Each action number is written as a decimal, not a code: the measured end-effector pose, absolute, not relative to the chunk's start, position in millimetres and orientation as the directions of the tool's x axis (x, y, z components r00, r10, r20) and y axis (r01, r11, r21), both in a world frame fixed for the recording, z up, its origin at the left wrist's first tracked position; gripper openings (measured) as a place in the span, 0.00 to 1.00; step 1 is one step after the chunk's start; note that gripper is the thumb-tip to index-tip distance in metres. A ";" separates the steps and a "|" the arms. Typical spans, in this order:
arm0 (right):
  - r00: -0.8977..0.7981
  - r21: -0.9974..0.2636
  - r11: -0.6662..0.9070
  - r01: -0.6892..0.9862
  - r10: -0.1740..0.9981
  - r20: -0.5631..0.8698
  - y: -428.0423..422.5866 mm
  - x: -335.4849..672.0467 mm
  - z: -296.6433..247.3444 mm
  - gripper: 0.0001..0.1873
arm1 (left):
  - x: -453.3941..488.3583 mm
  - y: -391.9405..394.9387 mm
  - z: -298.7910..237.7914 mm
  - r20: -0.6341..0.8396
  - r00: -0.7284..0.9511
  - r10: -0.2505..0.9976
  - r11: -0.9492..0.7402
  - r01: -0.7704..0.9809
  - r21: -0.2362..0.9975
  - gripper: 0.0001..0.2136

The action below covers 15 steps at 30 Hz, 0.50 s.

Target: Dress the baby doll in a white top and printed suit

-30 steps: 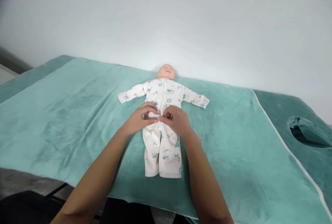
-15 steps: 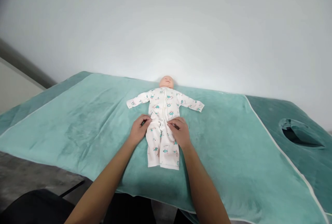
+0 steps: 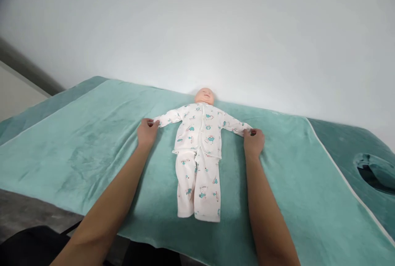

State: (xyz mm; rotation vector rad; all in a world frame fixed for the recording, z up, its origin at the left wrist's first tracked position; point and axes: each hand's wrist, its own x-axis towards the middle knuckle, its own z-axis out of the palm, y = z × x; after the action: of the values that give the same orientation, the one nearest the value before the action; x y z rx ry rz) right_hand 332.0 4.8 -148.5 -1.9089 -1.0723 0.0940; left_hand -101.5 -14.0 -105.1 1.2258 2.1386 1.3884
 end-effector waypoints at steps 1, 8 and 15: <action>0.613 -0.727 -0.217 0.652 0.714 0.337 8.6 333.9 -149.5 0.18 | -105.3 -6.1 -106.8 0.190 -0.564 0.804 0.164 0.517 0.840 0.09; 0.571 -0.684 -0.201 0.701 0.733 0.370 33.9 342.5 -160.3 0.11 | -115.1 31.0 -118.6 0.181 -0.618 0.765 0.030 0.315 0.949 0.05; 0.617 -0.700 -0.127 0.703 0.598 0.511 65.9 366.7 -168.0 0.06 | -129.4 46.4 -126.5 0.303 -0.725 0.619 -0.157 0.264 0.952 0.03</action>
State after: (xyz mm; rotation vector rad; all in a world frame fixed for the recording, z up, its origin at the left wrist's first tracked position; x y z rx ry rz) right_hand 366.7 65.9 -168.0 -1.8124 -1.0511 -0.1273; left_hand -129.4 46.4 -126.5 1.0078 1.8464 1.9650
